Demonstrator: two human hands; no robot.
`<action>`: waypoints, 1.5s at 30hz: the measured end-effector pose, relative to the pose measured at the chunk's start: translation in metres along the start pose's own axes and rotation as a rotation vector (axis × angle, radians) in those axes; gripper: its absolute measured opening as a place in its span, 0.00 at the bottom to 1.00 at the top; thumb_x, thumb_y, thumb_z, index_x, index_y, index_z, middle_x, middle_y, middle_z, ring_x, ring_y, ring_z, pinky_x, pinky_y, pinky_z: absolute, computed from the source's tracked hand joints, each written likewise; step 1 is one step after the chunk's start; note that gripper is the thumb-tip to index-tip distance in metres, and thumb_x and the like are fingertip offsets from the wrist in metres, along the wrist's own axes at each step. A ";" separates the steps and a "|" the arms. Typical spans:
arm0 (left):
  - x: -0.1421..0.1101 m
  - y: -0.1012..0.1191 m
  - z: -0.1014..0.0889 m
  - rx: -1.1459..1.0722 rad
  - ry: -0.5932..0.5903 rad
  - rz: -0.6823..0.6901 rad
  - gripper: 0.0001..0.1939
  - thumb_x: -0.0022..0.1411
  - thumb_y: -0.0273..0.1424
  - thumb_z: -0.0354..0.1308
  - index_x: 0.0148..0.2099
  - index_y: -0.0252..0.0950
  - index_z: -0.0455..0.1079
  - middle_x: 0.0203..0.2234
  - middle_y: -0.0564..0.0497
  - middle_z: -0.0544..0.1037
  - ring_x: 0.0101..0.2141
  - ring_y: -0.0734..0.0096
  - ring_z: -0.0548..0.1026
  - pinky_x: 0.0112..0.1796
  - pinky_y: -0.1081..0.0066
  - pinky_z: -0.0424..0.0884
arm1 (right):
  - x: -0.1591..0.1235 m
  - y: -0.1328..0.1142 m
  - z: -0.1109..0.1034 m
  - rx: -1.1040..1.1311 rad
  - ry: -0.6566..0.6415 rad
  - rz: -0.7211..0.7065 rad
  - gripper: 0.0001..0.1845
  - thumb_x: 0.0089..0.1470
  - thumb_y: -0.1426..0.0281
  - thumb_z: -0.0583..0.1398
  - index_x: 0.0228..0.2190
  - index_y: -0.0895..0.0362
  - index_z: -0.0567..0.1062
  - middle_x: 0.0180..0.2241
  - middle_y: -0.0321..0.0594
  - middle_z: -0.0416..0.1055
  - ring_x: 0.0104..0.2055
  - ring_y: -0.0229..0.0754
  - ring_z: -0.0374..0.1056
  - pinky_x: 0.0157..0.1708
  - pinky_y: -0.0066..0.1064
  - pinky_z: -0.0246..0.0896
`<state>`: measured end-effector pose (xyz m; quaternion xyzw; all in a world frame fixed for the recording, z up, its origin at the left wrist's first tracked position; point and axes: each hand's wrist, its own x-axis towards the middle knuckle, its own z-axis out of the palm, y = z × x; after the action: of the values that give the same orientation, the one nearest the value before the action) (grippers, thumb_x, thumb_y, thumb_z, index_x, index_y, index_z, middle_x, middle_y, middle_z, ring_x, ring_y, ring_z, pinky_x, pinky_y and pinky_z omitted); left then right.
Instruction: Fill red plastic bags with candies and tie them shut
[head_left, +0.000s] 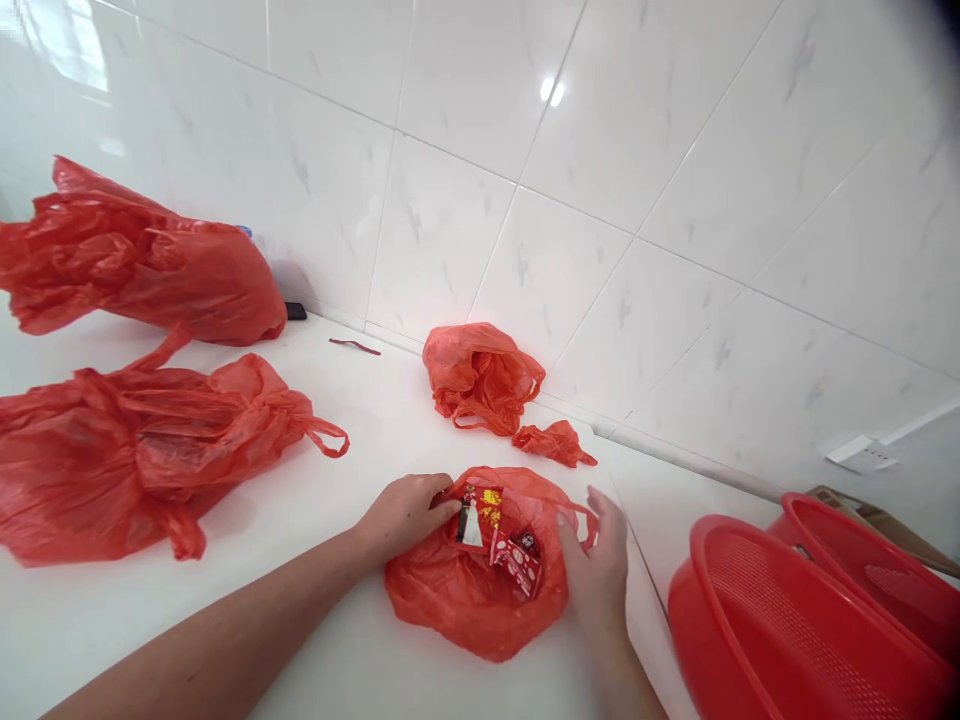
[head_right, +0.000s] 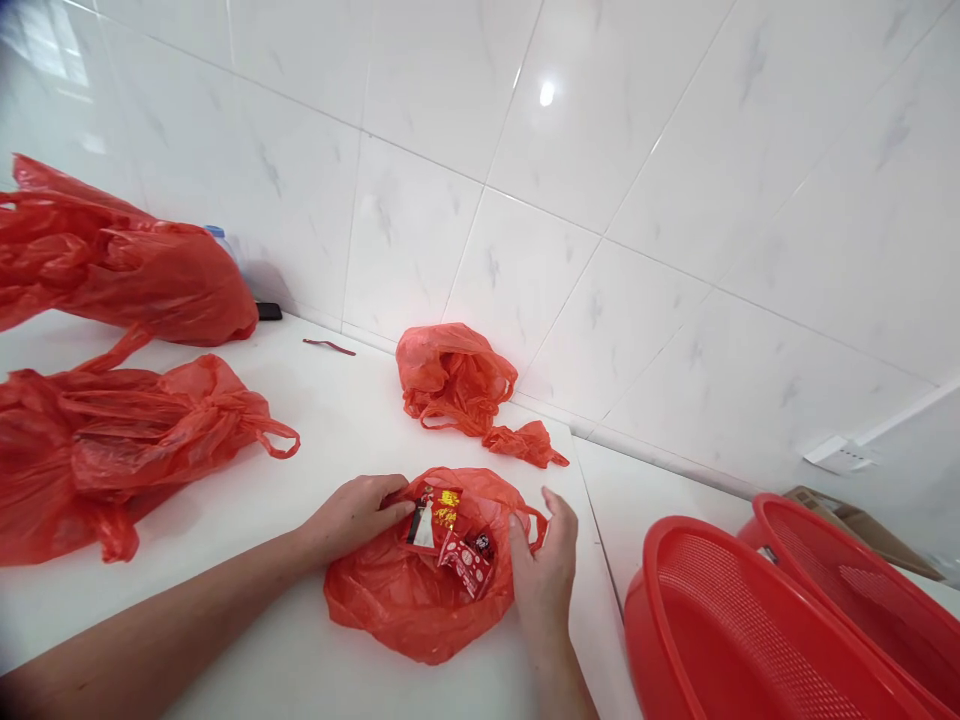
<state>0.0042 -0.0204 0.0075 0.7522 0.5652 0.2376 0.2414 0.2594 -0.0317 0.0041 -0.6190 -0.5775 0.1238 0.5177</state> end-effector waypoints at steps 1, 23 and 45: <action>0.000 0.000 -0.004 -0.002 -0.033 0.011 0.10 0.57 0.39 0.51 0.33 0.40 0.68 0.30 0.52 0.76 0.31 0.65 0.72 0.28 0.71 0.62 | 0.000 0.010 0.002 0.083 -0.041 0.106 0.22 0.46 0.62 0.60 0.44 0.56 0.70 0.46 0.45 0.69 0.49 0.50 0.63 0.47 0.40 0.60; 0.011 -0.021 -0.031 -1.074 0.202 -0.060 0.16 0.56 0.34 0.60 0.47 0.39 0.64 0.30 0.55 0.71 0.30 0.75 0.72 0.33 0.72 0.71 | 0.016 0.022 -0.040 0.563 0.065 0.302 0.07 0.47 0.65 0.61 0.29 0.55 0.75 0.29 0.36 0.72 0.31 0.39 0.67 0.29 0.27 0.63; -0.003 0.011 -0.017 -1.389 -0.086 -0.102 0.13 0.57 0.33 0.61 0.45 0.40 0.67 0.22 0.58 0.67 0.17 0.88 0.61 0.19 0.84 0.60 | 0.015 -0.009 -0.069 1.439 -0.184 0.469 0.16 0.57 0.57 0.55 0.24 0.55 0.67 0.13 0.24 0.49 0.12 0.27 0.42 0.09 0.18 0.43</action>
<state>0.0007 -0.0240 0.0268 0.4048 0.3069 0.5025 0.6996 0.3106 -0.0551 0.0475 -0.2223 -0.2487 0.6276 0.7034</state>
